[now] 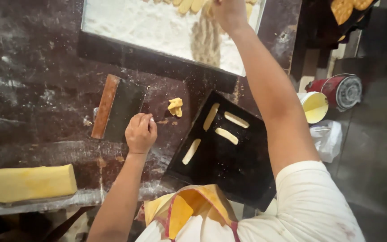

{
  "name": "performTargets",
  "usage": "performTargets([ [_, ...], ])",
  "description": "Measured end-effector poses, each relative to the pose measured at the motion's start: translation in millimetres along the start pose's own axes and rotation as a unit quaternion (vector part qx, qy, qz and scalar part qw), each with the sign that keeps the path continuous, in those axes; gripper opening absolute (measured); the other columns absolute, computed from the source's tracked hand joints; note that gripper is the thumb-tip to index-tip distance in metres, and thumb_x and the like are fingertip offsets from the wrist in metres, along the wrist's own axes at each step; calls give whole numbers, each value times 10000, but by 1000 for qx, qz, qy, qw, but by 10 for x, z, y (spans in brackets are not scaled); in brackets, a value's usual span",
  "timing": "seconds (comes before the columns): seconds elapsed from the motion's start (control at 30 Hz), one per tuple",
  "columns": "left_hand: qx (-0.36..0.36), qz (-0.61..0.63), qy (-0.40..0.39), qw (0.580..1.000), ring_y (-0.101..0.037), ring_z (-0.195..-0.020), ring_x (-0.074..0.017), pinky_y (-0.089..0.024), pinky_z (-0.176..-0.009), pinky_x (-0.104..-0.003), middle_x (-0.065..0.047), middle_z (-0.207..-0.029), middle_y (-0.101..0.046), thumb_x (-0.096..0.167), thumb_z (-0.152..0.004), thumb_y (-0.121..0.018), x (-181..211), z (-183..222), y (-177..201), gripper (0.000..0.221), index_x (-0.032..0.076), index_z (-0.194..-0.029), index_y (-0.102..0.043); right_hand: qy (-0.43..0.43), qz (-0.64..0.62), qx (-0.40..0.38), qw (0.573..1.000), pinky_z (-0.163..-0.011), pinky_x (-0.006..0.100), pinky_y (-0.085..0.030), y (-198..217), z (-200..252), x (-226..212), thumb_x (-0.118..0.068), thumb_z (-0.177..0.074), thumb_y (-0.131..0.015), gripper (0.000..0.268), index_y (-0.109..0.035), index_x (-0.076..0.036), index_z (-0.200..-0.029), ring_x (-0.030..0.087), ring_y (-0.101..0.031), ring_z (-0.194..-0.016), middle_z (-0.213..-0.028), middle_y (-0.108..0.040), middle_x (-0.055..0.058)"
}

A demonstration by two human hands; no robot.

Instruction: Placing prepared biscuit dough pieces onto a baking tray and preparing dough.

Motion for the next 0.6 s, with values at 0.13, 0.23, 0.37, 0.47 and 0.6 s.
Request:
performTargets([
  [0.13,4,14,-7,1000,-678,-926,-320,-576,-809,-422,-115,-1005,-664,49,-849,-712,74,7,23,163,59,-1012,-708,-59,-58,68,994,-662,388,-563,682,121,-197,-77,-961,-729,90,-692,4,-951,240,-751,-728,-804,-732,155],
  [0.23,3,7,-14,1000,-679,-931,-318,-574,-810,-422,-115,-1011,-665,58,-856,-713,100,21,34,156,65,-1012,-704,59,-142,122,980,-721,366,-619,1165,466,-890,29,-925,-675,214,-622,4,-1131,237,-740,-903,-1003,-728,137],
  [0.37,-2,-10,-15,1000,-676,-942,-314,-571,-809,-421,-108,-1016,-668,66,-880,-714,109,66,22,141,71,-1020,-705,168,-55,87,980,-866,359,-621,949,982,-1254,11,-994,-675,236,-649,-71,-1214,244,-698,-1011,-1118,-718,130],
  [0.47,-4,-10,-17,1000,-675,-947,-312,-570,-810,-420,-104,-1017,-667,68,-881,-709,113,102,22,140,76,-1022,-706,259,38,21,965,-1028,417,-570,752,1448,-1444,-5,-1012,-652,207,-688,-124,-1178,241,-689,-1127,-1169,-726,92],
  [0.6,3,-6,-20,1000,-673,-938,-309,-568,-805,-420,-103,-1007,-662,68,-879,-702,119,75,47,141,77,-1020,-703,223,113,-46,967,-1109,468,-512,779,1692,-1328,7,-963,-625,261,-742,-177,-1105,236,-691,-1210,-1264,-729,60],
])
Point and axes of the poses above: each hand's wrist, its own z-axis away from the middle knuckle, its own y-axis out of the back of the hand, x = y × z, the point moved 10 cm from there along -z, towards the middle knuckle
